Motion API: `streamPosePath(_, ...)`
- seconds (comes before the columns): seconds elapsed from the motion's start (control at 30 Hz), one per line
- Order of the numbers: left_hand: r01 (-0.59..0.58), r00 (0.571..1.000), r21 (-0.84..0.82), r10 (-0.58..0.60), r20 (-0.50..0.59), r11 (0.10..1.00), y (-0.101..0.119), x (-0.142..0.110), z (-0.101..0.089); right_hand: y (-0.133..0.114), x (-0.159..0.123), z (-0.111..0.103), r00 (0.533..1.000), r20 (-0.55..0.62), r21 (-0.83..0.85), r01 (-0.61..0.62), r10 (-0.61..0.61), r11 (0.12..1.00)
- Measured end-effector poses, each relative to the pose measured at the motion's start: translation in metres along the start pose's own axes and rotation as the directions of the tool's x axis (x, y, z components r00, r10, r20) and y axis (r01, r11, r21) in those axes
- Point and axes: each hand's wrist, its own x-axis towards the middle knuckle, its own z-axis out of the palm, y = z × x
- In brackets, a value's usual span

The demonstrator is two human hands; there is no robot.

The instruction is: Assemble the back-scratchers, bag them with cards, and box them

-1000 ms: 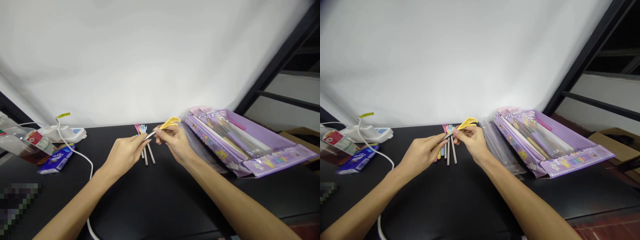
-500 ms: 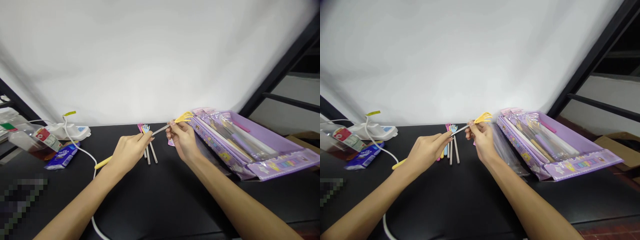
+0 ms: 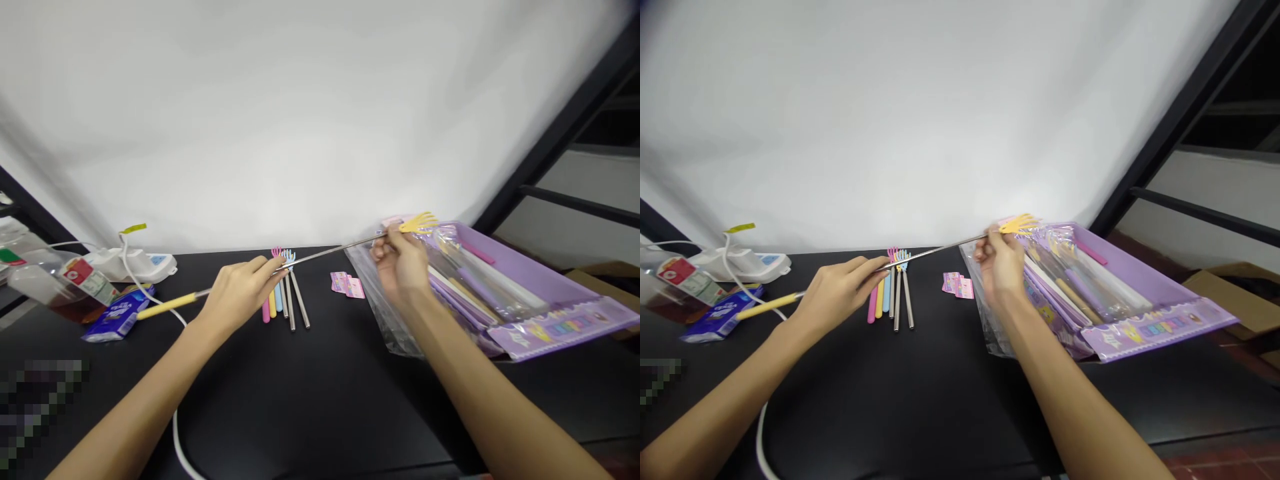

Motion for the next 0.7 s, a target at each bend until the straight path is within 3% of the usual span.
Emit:
streamPosePath(0.1,-0.061,0.997,0.000,0.061,-0.055,0.998,0.012,0.004,0.001,0.002,-0.005,0.007,1.000,0.024,-0.034,0.006,-0.005,0.999)
streamPosePath(0.17,-0.069,0.991,-0.007,0.067,-0.116,0.998,0.014,0.005,0.001,-0.008,0.004,-0.001,0.995,-0.045,-0.051,0.085,-0.087,0.995)
streamPosePath(0.3,-0.058,0.978,0.034,0.063,-0.201,0.998,0.007,0.002,0.001,-0.040,0.035,-0.040,0.936,-0.227,-0.110,0.250,-0.269,0.962)
streamPosePath(0.47,-0.032,0.977,0.031,0.038,-0.209,0.999,0.003,-0.001,0.002,-0.064,0.055,-0.075,0.912,-0.183,-0.280,0.309,-0.366,0.909)
streamPosePath(0.57,-0.035,0.963,0.014,0.038,-0.268,0.999,0.002,-0.001,0.005,-0.063,0.052,-0.071,0.929,-0.208,-0.194,0.268,-0.307,0.943)
streamPosePath(0.7,-0.112,0.942,0.002,0.107,-0.319,0.994,0.007,0.004,0.006,-0.041,0.030,-0.037,0.943,-0.306,0.089,0.163,-0.129,0.983)
